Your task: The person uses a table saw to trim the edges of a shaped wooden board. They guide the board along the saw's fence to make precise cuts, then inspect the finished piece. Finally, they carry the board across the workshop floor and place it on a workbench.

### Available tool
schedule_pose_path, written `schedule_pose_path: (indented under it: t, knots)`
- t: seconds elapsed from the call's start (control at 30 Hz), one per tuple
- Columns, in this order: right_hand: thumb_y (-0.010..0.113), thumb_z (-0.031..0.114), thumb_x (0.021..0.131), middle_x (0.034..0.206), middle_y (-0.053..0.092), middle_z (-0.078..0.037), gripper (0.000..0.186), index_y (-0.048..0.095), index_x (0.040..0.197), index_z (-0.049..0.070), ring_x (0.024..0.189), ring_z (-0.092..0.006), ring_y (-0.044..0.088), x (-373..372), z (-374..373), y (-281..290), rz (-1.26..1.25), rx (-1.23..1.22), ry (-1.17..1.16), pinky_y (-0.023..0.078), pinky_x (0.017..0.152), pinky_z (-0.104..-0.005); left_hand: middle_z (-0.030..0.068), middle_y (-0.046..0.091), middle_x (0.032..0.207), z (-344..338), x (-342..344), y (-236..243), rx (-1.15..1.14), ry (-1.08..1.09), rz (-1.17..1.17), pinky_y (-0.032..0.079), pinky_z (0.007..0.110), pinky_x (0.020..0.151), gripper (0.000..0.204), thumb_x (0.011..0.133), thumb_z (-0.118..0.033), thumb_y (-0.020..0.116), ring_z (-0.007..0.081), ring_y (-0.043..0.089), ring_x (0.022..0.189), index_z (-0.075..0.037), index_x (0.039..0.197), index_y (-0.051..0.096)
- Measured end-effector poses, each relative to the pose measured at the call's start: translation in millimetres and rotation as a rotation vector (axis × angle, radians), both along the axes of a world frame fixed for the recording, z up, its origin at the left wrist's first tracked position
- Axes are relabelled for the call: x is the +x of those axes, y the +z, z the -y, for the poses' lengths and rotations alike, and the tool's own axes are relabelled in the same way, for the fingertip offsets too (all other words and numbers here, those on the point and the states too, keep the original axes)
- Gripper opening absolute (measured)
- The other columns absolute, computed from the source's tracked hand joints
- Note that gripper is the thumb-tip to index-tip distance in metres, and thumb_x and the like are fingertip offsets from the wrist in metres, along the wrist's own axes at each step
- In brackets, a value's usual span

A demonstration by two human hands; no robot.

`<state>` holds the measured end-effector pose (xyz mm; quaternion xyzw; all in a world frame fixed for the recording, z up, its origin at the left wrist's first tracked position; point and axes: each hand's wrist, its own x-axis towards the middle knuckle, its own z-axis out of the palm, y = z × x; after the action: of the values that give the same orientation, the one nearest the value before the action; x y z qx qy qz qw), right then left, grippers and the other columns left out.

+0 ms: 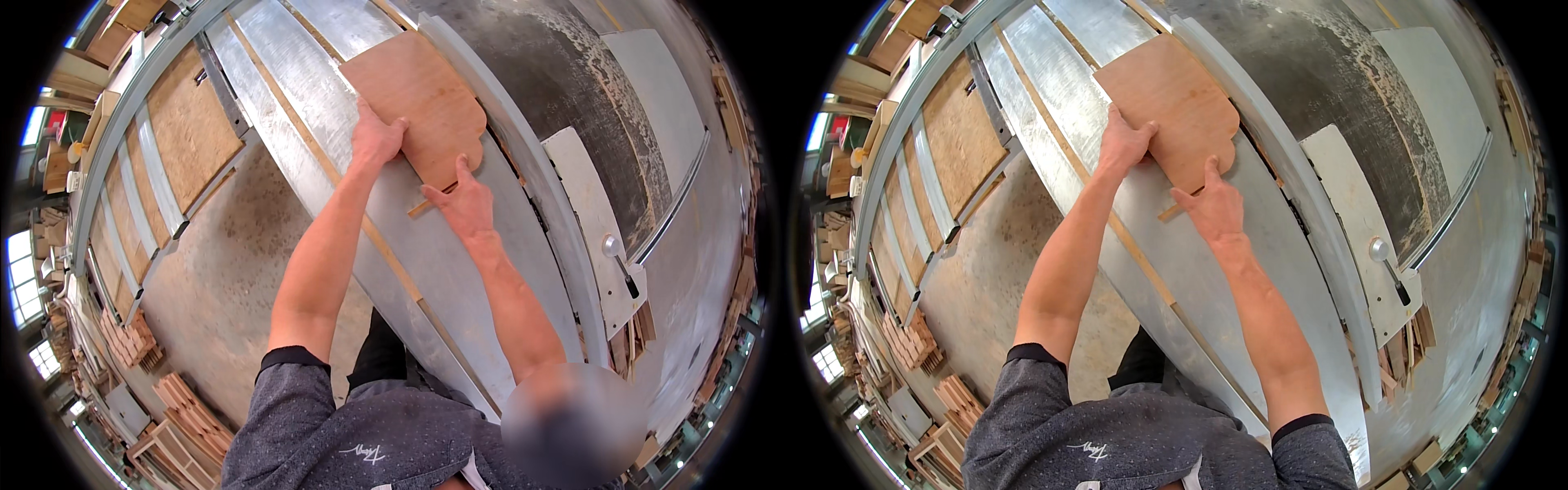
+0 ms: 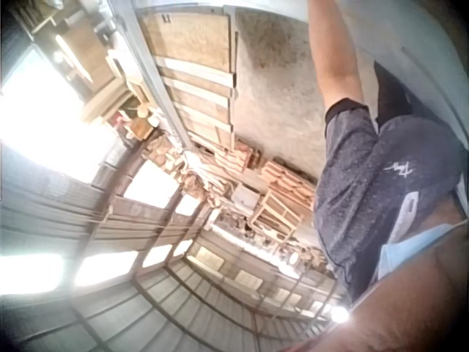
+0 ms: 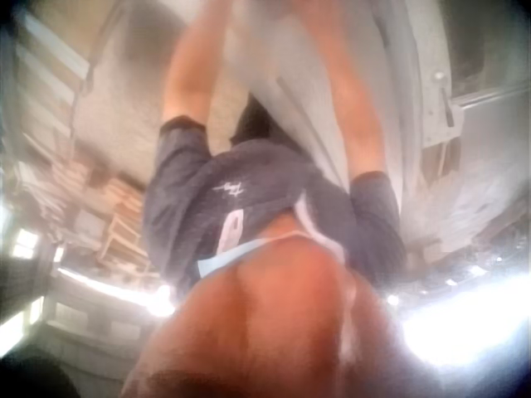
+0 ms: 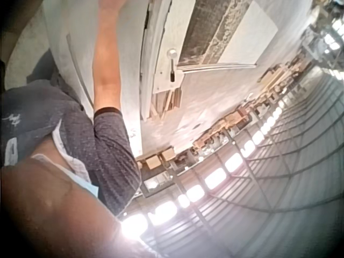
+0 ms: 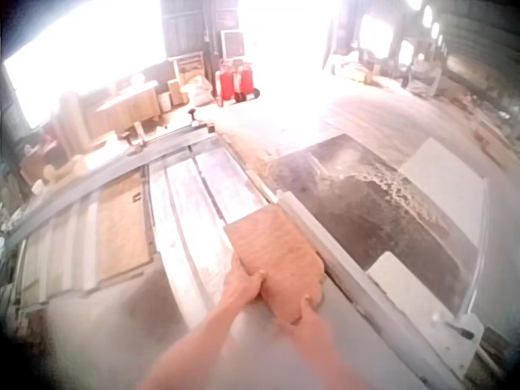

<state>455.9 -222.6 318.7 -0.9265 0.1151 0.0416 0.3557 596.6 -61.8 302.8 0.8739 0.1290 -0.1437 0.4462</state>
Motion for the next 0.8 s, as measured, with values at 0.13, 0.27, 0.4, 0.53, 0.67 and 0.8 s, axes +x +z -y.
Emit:
schedule_pose_path:
  t: [0.13, 0.27, 0.4, 0.53, 0.67, 0.8]
  knots:
    - [0.086, 0.036, 0.078, 0.081, 0.073, -0.019, 0.096, 0.041, 0.146, -0.015, 0.081, -0.0355, 0.073, 4, -1, -1, -0.007, -0.005, -0.005, 0.058, 0.073, -0.0429, 0.0279, 0.066, 0.126, 1, 1, 11, -0.087, 0.021, -0.051, 0.063, 0.04, 0.077, 0.103, 0.089, -0.03, 0.075, 0.0359, 0.074, 0.097, 0.004, 0.161, 0.01]
    - [0.086, 0.035, 0.078, 0.081, 0.073, -0.02, 0.096, 0.041, 0.146, -0.015, 0.081, -0.0361, 0.073, 8, -2, 0, -0.012, 0.02, 0.0, 0.058, 0.073, -0.0427, 0.0274, 0.067, 0.125, -2, 4, 13, -0.076, 0.035, -0.047, 0.064, 0.039, 0.07, 0.102, 0.089, -0.028, 0.075, 0.0346, 0.075, 0.09, 0.004, 0.161, 0.01]
    - [0.086, 0.035, 0.078, 0.082, 0.072, -0.021, 0.095, 0.041, 0.146, -0.015, 0.08, -0.0362, 0.073, 13, -3, -3, 0.005, 0.005, 0.004, 0.058, 0.073, -0.0424, 0.0273, 0.067, 0.123, -1, 7, 18, -0.099, 0.034, -0.055, 0.064, 0.039, 0.067, 0.103, 0.089, -0.028, 0.075, 0.0345, 0.075, 0.085, 0.004, 0.161, 0.009]
    - [0.085, 0.034, 0.079, 0.082, 0.072, -0.021, 0.095, 0.041, 0.147, -0.015, 0.08, -0.0358, 0.073, 22, -6, -2, -0.013, 0.001, 0.015, 0.058, 0.072, -0.0422, 0.023, 0.065, 0.125, -5, 16, 16, -0.131, 0.065, -0.036, 0.066, 0.039, 0.061, 0.088, 0.089, -0.021, 0.076, 0.0323, 0.074, 0.093, 0.0, 0.156, 0.023]
    - [0.085, 0.034, 0.08, 0.074, 0.071, -0.019, 0.095, 0.039, 0.148, -0.015, 0.074, -0.0326, 0.072, 33, -12, 3, -0.006, 0.009, 0.029, 0.056, 0.07, -0.0395, 0.027, 0.064, 0.128, -14, 28, 7, -0.114, 0.041, 0.018, 0.065, 0.038, 0.064, 0.101, 0.088, -0.025, 0.076, 0.0347, 0.075, 0.088, 0.005, 0.161, 0.012]
    - [0.085, 0.034, 0.081, 0.072, 0.07, -0.019, 0.094, 0.04, 0.147, -0.016, 0.072, -0.033, 0.072, 45, -17, 2, -0.016, 0.05, 0.025, 0.056, 0.069, -0.0389, 0.0276, 0.062, 0.132, -21, 40, 4, -0.133, 0.044, 0.035, 0.066, 0.038, 0.064, 0.101, 0.088, -0.025, 0.076, 0.0351, 0.075, 0.091, 0.004, 0.161, 0.012]
